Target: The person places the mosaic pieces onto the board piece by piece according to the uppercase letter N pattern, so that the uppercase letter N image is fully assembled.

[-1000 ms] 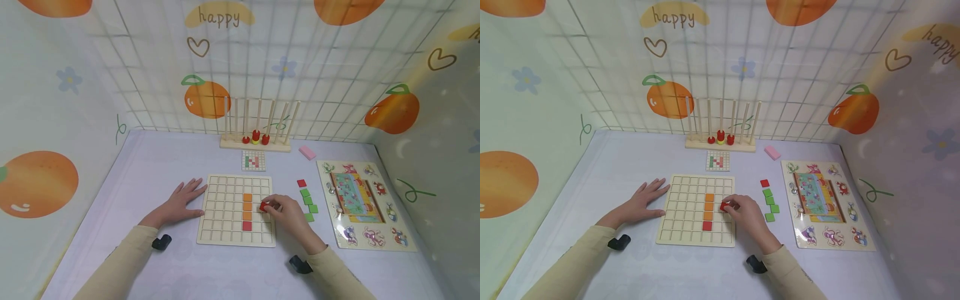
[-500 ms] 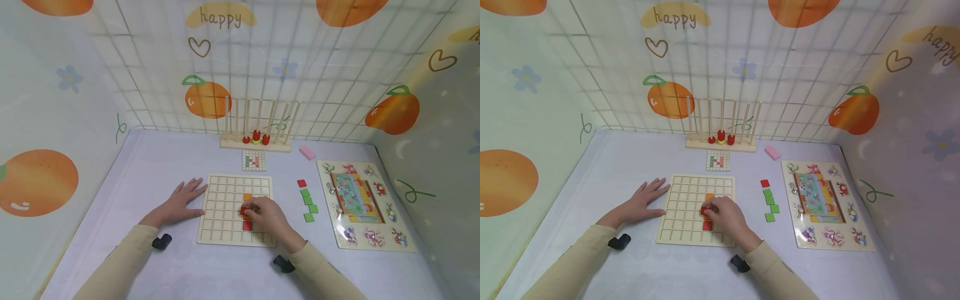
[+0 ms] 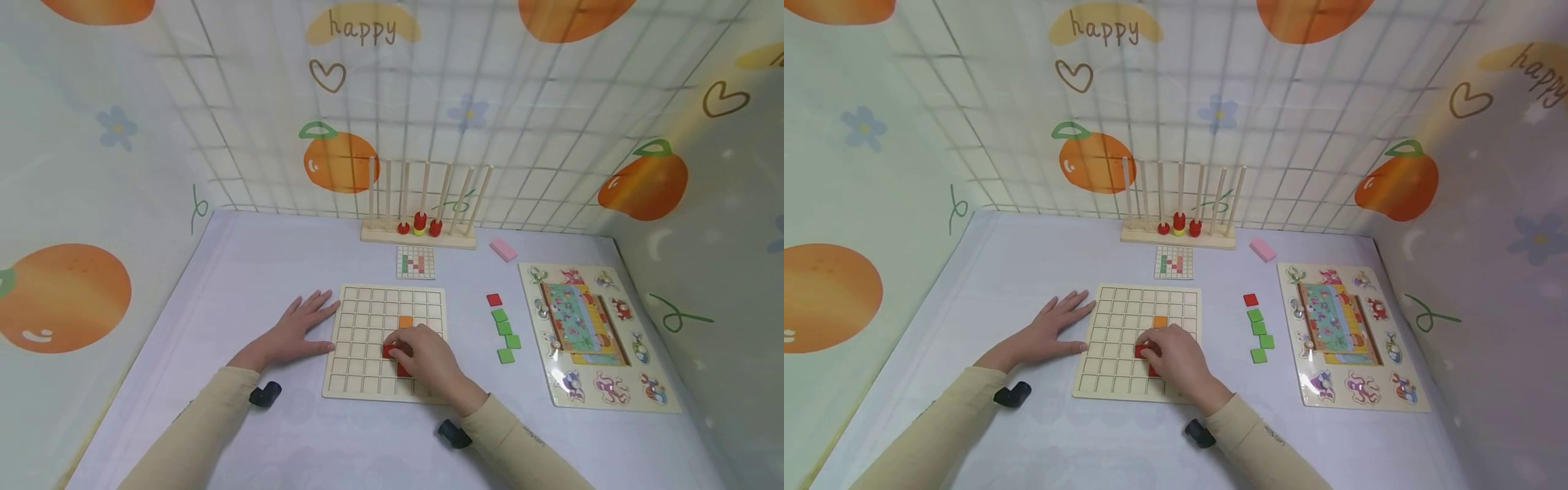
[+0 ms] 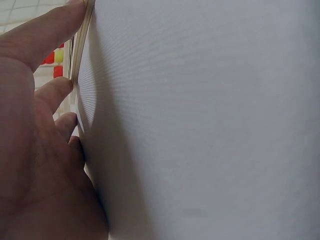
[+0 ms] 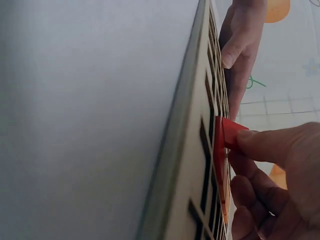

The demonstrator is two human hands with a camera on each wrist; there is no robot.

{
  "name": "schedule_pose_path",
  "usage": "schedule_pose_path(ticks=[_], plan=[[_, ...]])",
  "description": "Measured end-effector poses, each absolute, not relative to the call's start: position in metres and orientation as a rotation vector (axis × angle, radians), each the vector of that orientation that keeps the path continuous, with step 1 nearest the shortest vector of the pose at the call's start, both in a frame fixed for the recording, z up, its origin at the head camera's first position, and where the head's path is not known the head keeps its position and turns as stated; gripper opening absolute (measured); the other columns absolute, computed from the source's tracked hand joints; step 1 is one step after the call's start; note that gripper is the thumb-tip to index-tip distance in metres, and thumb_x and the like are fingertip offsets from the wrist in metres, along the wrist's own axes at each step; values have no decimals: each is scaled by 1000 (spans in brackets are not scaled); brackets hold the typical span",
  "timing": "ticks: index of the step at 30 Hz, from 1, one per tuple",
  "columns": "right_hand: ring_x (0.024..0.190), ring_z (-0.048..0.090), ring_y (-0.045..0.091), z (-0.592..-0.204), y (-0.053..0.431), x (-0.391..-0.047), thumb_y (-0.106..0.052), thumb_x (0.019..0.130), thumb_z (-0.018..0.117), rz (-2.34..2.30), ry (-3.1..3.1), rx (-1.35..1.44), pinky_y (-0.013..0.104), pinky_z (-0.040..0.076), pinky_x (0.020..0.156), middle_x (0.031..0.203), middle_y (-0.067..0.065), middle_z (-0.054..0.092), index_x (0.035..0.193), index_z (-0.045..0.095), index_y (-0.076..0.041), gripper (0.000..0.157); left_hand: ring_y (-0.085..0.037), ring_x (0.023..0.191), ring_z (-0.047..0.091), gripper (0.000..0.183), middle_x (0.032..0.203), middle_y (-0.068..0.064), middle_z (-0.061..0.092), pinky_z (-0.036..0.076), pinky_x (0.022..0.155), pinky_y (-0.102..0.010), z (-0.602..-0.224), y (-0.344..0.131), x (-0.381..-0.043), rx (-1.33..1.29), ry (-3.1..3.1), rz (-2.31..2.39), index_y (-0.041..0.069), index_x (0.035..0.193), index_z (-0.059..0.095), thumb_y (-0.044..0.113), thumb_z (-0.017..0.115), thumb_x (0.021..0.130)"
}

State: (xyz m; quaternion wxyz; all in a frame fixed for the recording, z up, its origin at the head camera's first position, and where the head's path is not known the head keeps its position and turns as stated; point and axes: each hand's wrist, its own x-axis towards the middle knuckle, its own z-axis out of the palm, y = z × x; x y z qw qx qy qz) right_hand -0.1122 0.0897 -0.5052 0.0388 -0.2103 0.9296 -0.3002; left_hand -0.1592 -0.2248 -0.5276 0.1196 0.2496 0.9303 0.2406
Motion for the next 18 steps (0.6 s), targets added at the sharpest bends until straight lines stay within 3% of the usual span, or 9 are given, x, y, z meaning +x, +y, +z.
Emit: schedule_pose_path(ticks=[9, 18], plan=[[82, 45, 9, -508, 89, -111, -20, 88, 81, -879, 2937, -724, 21, 44, 63, 84, -11, 56, 102, 79, -23, 14, -28, 157, 2, 91, 171, -3, 11, -5, 126, -52, -532, -226, -161, 708, 2719, 683, 24, 162, 29, 62, 68, 89], [83, 44, 9, -510, 90, -112, -22, 89, 81, -885, 2916, -687, 21, 43, 63, 85, -12, 55, 106, 80, -25, 17, -28, 157, 3, 91, 171, -3, 11, -4, 126, -52, -532, -226, -161, 714, 2722, 676, 24, 162, 29, 62, 68, 90]])
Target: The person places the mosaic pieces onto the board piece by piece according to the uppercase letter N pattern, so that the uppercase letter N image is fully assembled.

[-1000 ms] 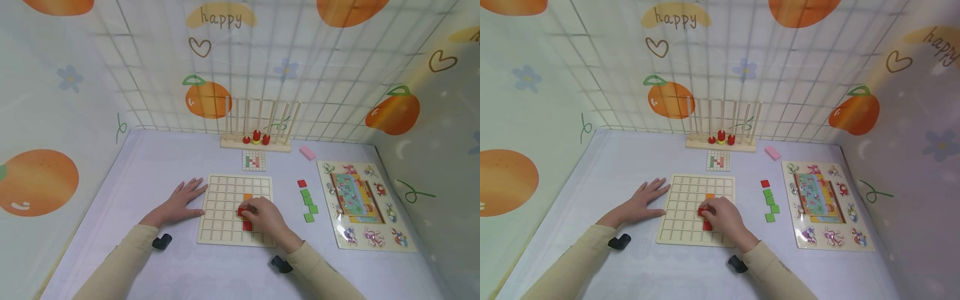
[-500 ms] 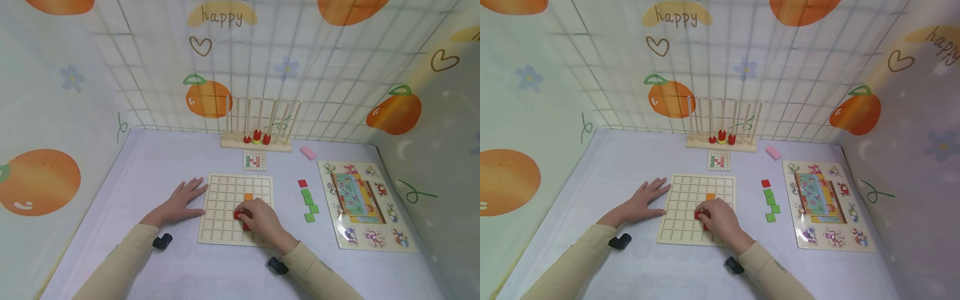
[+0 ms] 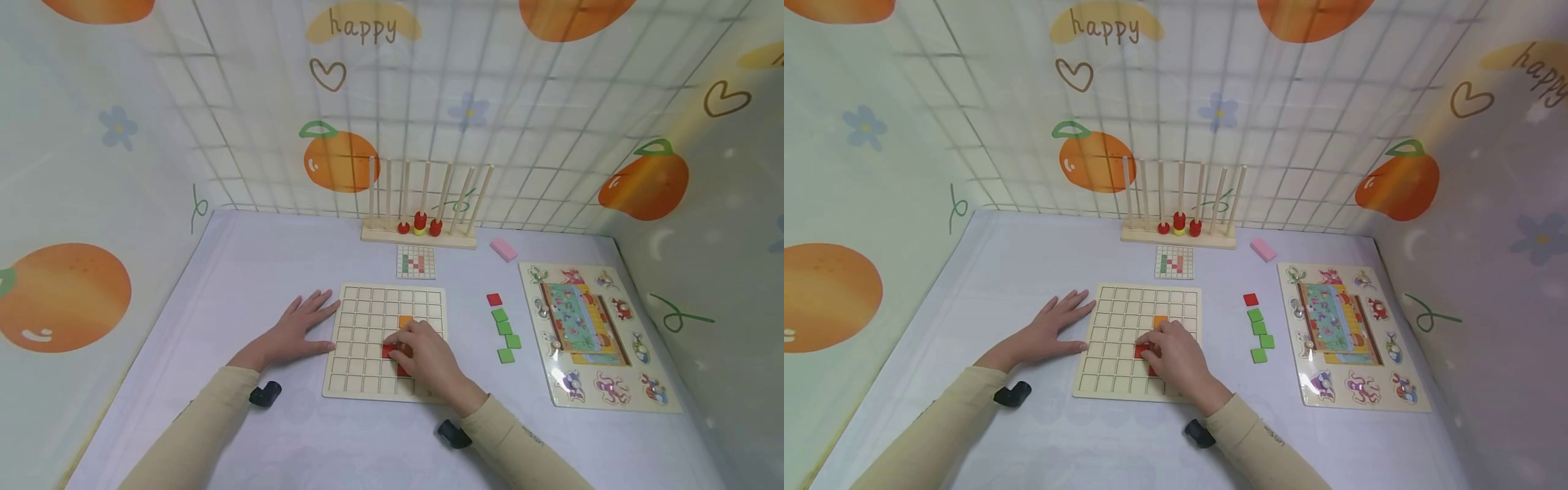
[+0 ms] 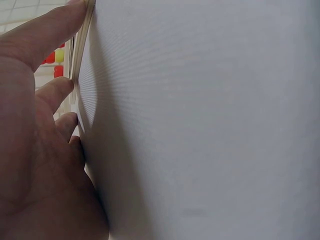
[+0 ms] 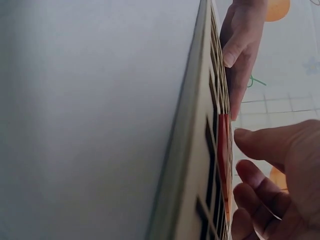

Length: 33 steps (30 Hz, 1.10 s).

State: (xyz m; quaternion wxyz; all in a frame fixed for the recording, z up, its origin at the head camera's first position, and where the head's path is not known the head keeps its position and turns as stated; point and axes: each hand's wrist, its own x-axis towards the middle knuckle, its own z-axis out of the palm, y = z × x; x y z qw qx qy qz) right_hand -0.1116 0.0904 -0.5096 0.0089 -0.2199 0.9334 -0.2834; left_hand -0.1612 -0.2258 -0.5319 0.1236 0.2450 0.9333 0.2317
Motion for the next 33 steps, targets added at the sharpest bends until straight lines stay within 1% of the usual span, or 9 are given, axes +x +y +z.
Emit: schedule_pose_path(ticks=[4, 7, 12, 16, 23, 26, 29, 33], plan=[[84, 45, 9, -510, 92, -112, -23, 89, 81, -877, 2921, -664, 22, 44, 64, 84, -12, 54, 106, 80, -26, 17, -31, 157, 5, 91, 171, -6, 14, -3, 125, -54, -532, -226, -161, 734, 2729, 702, 21, 162, 31, 60, 69, 89], [86, 48, 9, -510, 95, -112, -24, 89, 81, -881, 2937, -664, 23, 47, 68, 88, -11, 58, 106, 80, -26, 17, -33, 157, 6, 91, 170, -7, 15, -3, 125, -56, -532, -226, -161, 745, 2733, 724, 19, 161, 32, 59, 70, 89], [92, 53, 10, -508, 101, -112, -23, 88, 82, -916, 2938, -623, 26, 53, 76, 97, -10, 64, 106, 80, -25, 19, -32, 157, 6, 91, 171, -7, 15, -3, 125, -55, -532, -226, -160, 742, 2728, 727, 20, 161, 32, 59, 70, 89], [95, 55, 10, -507, 108, -112, -22, 88, 81, -932, 2929, -564, 28, 54, 79, 98, -9, 64, 106, 80, -24, 18, -31, 157, 5, 91, 171, -5, 14, -4, 125, -54, -530, -226, -160, 737, 2721, 717, 21, 162, 31, 60, 70, 89], [89, 51, 11, -503, 123, -116, -21, 92, 77, -929, 2929, -448, 29, 52, 74, 95, -9, 62, 105, 80, -24, 14, -30, 157, 4, 92, 171, -5, 13, -4, 125, -54, -530, -226, -160, 726, 2719, 710, 22, 162, 31, 60, 70, 89], [87, 50, 12, -503, 130, -118, -21, 91, 77, -913, 2939, -389, 29, 51, 72, 95, -9, 62, 106, 80, -23, 15, -30, 157, 4, 91, 171, -5, 13, -4, 125, -53, -530, -226, -160, 722, 2721, 700, 22, 162, 30, 61, 69, 89], [86, 51, 13, -503, 138, -120, -20, 91, 78, -907, 2951, -352, 30, 50, 72, 95, -7, 62, 106, 79, -21, 16, -31, 157, 4, 91, 171, -5, 13, -4, 125, -54, -529, -225, -160, 722, 2720, 705, 22, 162, 30, 59, 70, 89], [90, 55, 15, -502, 152, -122, -19, 90, 78, -920, 2964, -312, 31, 52, 76, 97, -6, 64, 109, 78, -20, 18, -32, 157, 4, 91, 171, -7, 14, -4, 125, -55, -527, -224, -160, 718, 2718, 708, 21, 162, 31, 57, 71, 89]])
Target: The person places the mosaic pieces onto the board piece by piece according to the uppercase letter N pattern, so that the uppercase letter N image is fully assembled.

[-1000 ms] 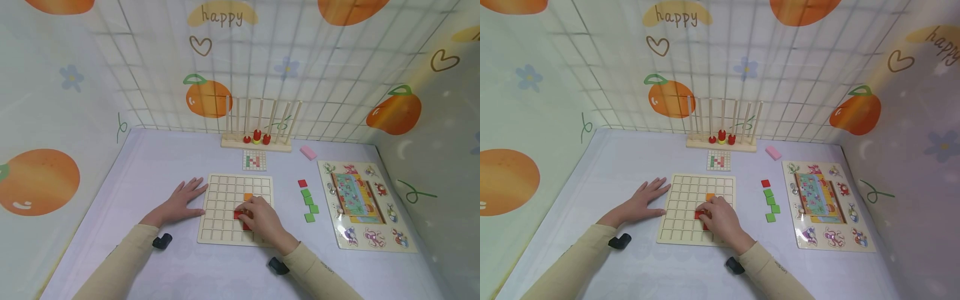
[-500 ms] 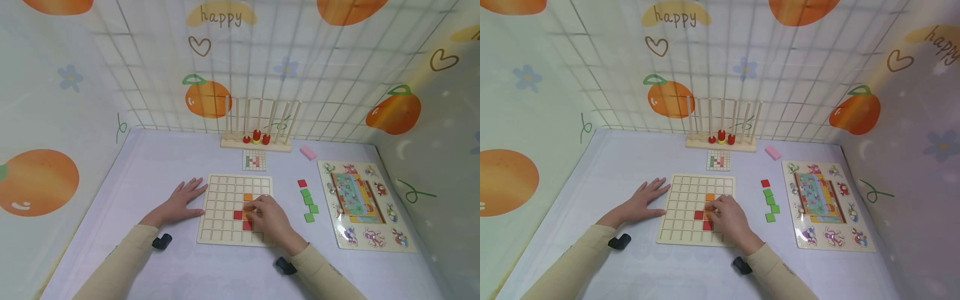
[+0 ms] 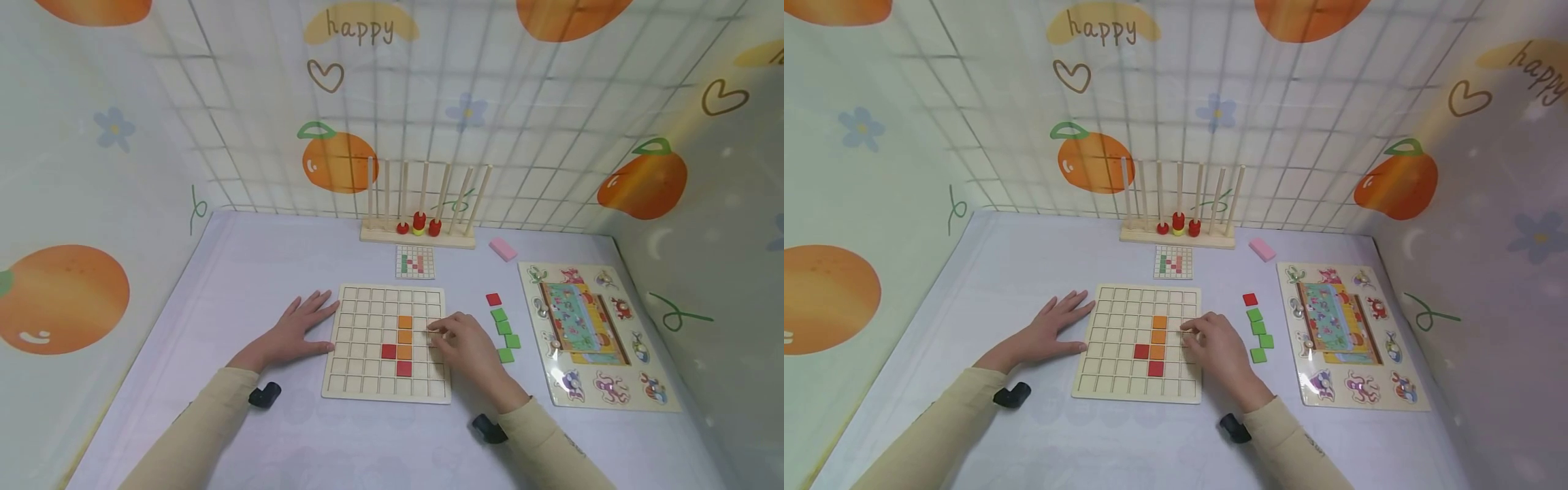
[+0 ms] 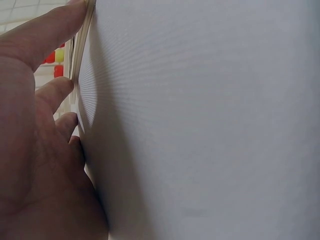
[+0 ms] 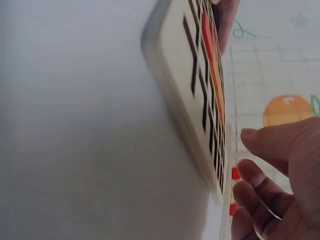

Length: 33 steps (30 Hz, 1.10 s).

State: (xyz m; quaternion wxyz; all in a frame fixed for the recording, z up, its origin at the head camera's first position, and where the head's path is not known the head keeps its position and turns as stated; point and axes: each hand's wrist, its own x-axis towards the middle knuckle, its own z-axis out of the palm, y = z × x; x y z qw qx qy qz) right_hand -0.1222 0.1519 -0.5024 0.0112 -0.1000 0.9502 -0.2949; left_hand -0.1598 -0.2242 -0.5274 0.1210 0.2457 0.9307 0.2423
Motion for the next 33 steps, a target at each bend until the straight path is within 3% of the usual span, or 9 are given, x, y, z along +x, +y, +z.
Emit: schedule_pose_path(ticks=[20, 33], plan=[[95, 60, 29, -494, 218, -150, -18, 97, 70, -967, 3046, -203, 44, 51, 79, 102, 11, 66, 120, 73, -9, 25, -31, 157, 3, 91, 171, -6, 13, -4, 125, -54, -530, -225, -160, 721, 2719, 703, 22, 162, 30, 59, 70, 89], [108, 55, 34, -497, 232, -167, -27, 99, 68, -874, 2999, 65, 50, 51, 89, 122, 17, 57, 130, 67, -7, 37, -31, 157, 3, 91, 171, -7, 13, -4, 125, -54, -529, -225, -159, 725, 2720, 699, 21, 162, 30, 58, 70, 90]])
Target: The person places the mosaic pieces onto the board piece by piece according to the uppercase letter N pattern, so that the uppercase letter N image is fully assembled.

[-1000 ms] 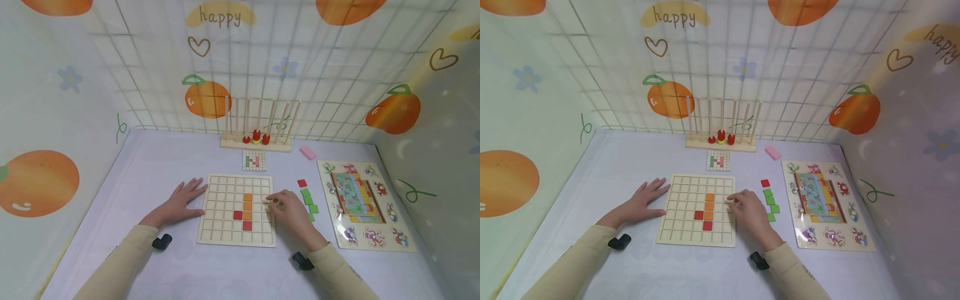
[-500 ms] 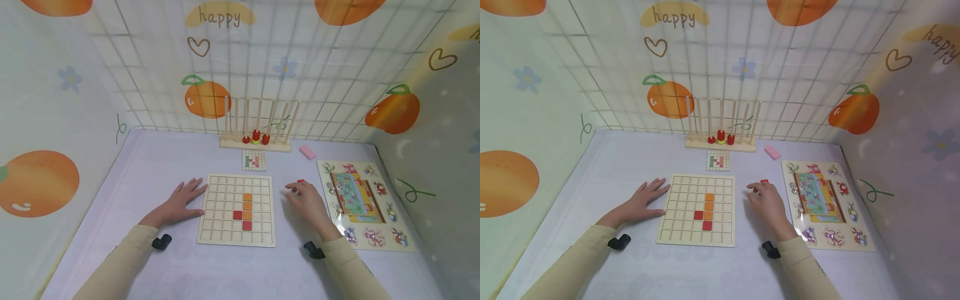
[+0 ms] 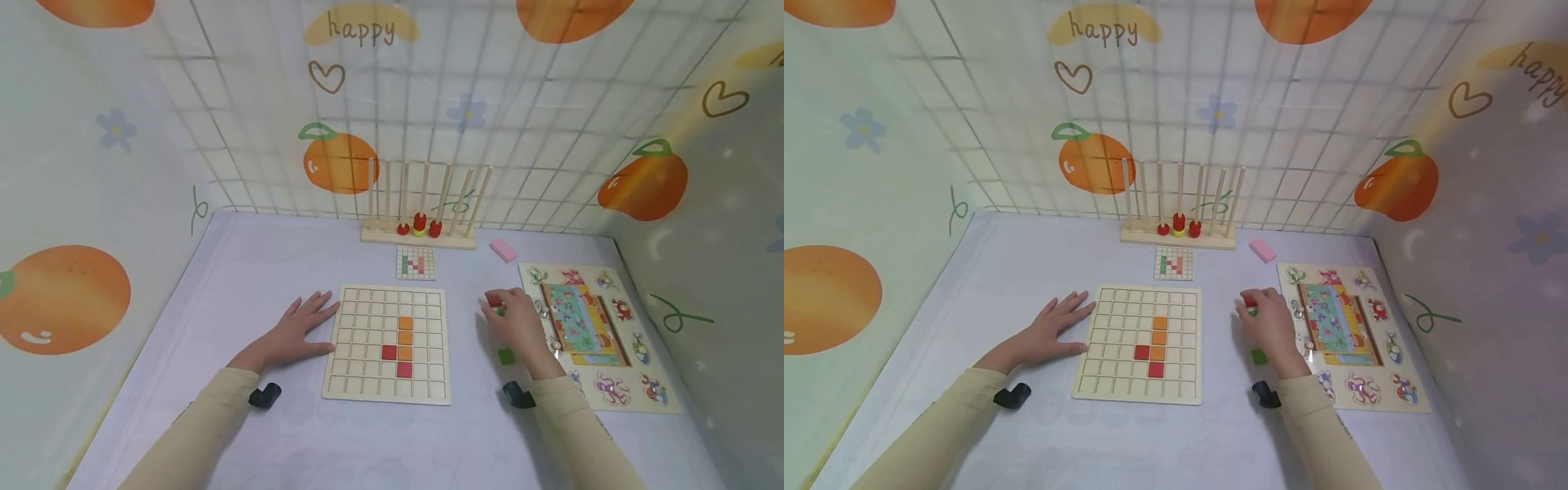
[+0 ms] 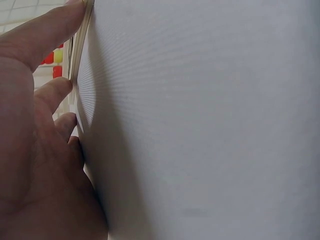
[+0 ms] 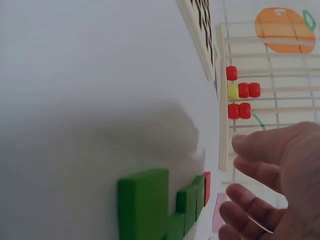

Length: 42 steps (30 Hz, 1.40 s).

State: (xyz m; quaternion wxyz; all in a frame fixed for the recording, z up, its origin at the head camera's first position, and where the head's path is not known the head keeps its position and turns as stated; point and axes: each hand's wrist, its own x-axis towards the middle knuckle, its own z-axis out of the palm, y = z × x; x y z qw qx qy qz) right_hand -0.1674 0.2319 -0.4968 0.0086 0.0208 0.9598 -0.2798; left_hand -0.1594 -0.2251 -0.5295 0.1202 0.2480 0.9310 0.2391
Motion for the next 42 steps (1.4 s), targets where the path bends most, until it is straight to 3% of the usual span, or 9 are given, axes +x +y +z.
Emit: schedule_pose_path(ticks=[9, 14, 26, 42], plan=[[116, 52, 42, -498, 238, -174, -28, 99, 67, -760, 3019, 84, 58, 50, 92, 131, 26, 54, 135, 64, -6, 42, -30, 157, 4, 90, 171, -6, 13, -4, 125, -54, -530, -225, -159, 724, 2723, 695, 21, 162, 30, 57, 71, 90], [116, 53, 42, -502, 240, -177, -29, 99, 66, -741, 3000, 97, 57, 50, 92, 131, 26, 55, 137, 63, -7, 44, -26, 157, 1, 90, 171, -2, 10, -5, 126, -51, -531, -225, -160, 708, 2723, 660, 25, 163, 27, 60, 68, 90], [118, 55, 41, -512, 231, -182, -27, 97, 69, -702, 3013, -30, 57, 48, 98, 132, 22, 60, 130, 68, -8, 38, -31, 157, 4, 91, 171, -6, 13, -4, 125, -54, -529, -225, -160, 720, 2717, 697, 21, 162, 30, 57, 71, 89], [107, 58, 39, -509, 216, -175, -24, 94, 75, -628, 3063, -92, 54, 50, 89, 117, 21, 66, 123, 71, -5, 35, -26, 157, 1, 91, 171, -1, 9, -6, 126, -50, -531, -226, -161, 701, 2714, 671, 25, 163, 27, 61, 68, 90]])
